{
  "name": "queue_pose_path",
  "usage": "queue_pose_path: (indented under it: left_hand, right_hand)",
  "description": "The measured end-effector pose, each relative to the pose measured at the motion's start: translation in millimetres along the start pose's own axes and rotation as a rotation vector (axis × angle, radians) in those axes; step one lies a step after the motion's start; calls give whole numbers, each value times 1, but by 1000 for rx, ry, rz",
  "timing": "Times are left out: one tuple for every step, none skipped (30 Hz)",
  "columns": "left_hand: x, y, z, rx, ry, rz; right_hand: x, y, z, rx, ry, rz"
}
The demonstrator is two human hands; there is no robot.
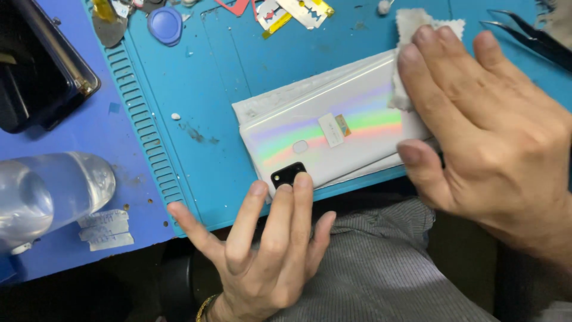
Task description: Clean the phone back cover and apply adhesive tape to the new screen assembly.
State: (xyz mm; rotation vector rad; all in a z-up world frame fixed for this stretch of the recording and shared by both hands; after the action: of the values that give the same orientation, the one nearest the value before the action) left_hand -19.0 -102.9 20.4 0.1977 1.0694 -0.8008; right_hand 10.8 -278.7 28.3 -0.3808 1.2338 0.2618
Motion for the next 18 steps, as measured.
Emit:
queue_pose_path:
  left_hand:
    - [1, 0, -1, 9, -6, 2]
    - [0, 2, -3, 8, -10, 9]
    - [0, 1, -3, 6, -12, 8]
    - [1, 1, -2, -6, -8, 3]
    - [2, 1, -2, -17, -3, -2]
    - [2, 2, -2, -12, 1, 0]
    - [2, 1, -2, 0, -9, -3]
    - [1, -1, -1, 15, -21, -8]
    - [1, -1, -2, 24, -18, -6]
    - [1, -3, -3, 52, -34, 14]
    - [0, -5, -4, 80, -49, 34]
    - [-2, -8, -2, 86, -53, 34]
    - [-3, -7, 0, 72, -38, 27]
    - [-3, -7, 1, 50, -20, 23]
    - [-8, -8, 6, 50, -22, 25]
    - [-13, -7, 12, 32, -26, 7]
    - [-18, -6, 17, 14, -30, -12]
    - [-22, -6, 28, 13, -34, -5]
  right_hand:
    - [-4, 2, 0, 27, -43, -29]
    - [-7, 6, 2, 46, -85, -53]
    - [-16, 11, -7, 43, -85, -55]
    - [-14, 15, -15, 47, 9, -53]
    - [-13, 18, -25, 50, 103, -50]
    - [-9, 16, -22, 56, 101, -47]
    - [-9, 16, -20, 30, 67, -73]
    - [-10, 15, -18, 8, 32, -102]
    - [-4, 11, -9, 17, 29, -101]
    - [-6, 6, 0, 42, -46, -90]
    - [-8, 0, 9, 66, -121, -79]
    - [-7, -2, 10, 70, -125, -84]
    - [-7, -4, 12, 82, -136, -122]
    - [-6, -5, 14, 89, -145, -155]
    - [-8, -4, 14, 88, -147, -155]
    - [-7, -3, 14, 85, -131, -170]
    - [-6, -2, 14, 81, -115, -185]
    - [-10, 0, 9, 77, -122, -184]
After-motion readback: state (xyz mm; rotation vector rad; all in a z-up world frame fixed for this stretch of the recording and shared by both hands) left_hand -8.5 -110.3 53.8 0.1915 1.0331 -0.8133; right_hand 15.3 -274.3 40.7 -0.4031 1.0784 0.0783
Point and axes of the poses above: each hand's wrist, its own z-axis towards the middle knuckle, its own x-axis out of the palm, y = z × x, the point moved 10 cm from there along z, towards the middle knuckle, and after that the axes turned 10 degrees about -z, right-handed, at the moved point
